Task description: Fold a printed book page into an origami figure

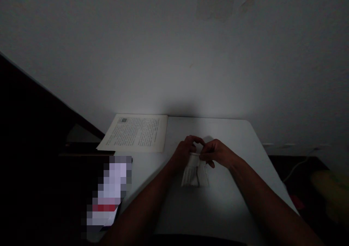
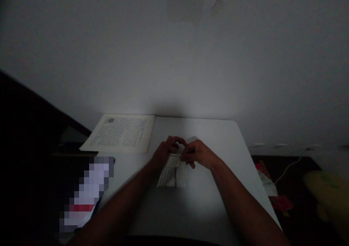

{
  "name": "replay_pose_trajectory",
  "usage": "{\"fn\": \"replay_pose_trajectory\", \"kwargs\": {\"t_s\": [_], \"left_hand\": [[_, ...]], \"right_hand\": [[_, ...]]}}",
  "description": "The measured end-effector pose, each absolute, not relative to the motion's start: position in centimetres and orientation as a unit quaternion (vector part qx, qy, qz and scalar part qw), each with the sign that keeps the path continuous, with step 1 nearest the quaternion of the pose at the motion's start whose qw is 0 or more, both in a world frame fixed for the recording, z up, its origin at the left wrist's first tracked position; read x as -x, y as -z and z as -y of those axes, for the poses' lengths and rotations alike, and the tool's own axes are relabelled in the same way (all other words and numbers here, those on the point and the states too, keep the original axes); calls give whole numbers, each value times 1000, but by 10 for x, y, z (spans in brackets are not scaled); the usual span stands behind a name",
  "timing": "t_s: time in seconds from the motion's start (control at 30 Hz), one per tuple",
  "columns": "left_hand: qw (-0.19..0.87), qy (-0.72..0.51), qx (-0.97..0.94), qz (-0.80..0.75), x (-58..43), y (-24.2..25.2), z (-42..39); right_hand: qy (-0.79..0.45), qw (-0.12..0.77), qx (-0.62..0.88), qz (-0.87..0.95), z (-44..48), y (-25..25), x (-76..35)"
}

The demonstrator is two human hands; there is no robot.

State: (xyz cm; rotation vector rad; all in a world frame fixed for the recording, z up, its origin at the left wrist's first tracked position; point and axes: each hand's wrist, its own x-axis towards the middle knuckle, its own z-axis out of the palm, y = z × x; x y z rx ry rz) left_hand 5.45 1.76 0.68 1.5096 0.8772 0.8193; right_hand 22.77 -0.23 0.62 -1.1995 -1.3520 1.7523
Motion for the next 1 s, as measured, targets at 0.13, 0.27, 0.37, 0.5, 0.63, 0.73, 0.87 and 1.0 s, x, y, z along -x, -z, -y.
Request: {"fn": "replay_pose_trajectory", "kwargs": {"t_s": [0.13,0.27,0.37,0.5,0.63,0.73,0.87,1.0], "left_hand": [[496,-386,-672,-391,-58,-7,-11],[436,-346,-731,-395,-51,-13,-11],[430,-329,-746,-388,-43,-16,-17],[469,-308,-737,-376,-37,-14,-22],[550,-326,-661,-394,-41,-12,-21],[558,-338,-652,-387,-43,-11,-20],[515,-379,-670,-377,-43,-9,-20],[475,-371,-709,-366,-46,-9,-14]], "right_hand": [[-655,300,469,511,3,-7,-223],[-646,294,478,517,2,-8,-221],[-640,294,484,519,3,-9,-224],[-642,303,480,515,7,-10,-230],[-648,312,473,510,11,-10,-231],[-647,316,473,509,12,-9,-230],[-642,323,472,511,13,-7,-228],[-631,321,486,512,13,-7,-224]]}}
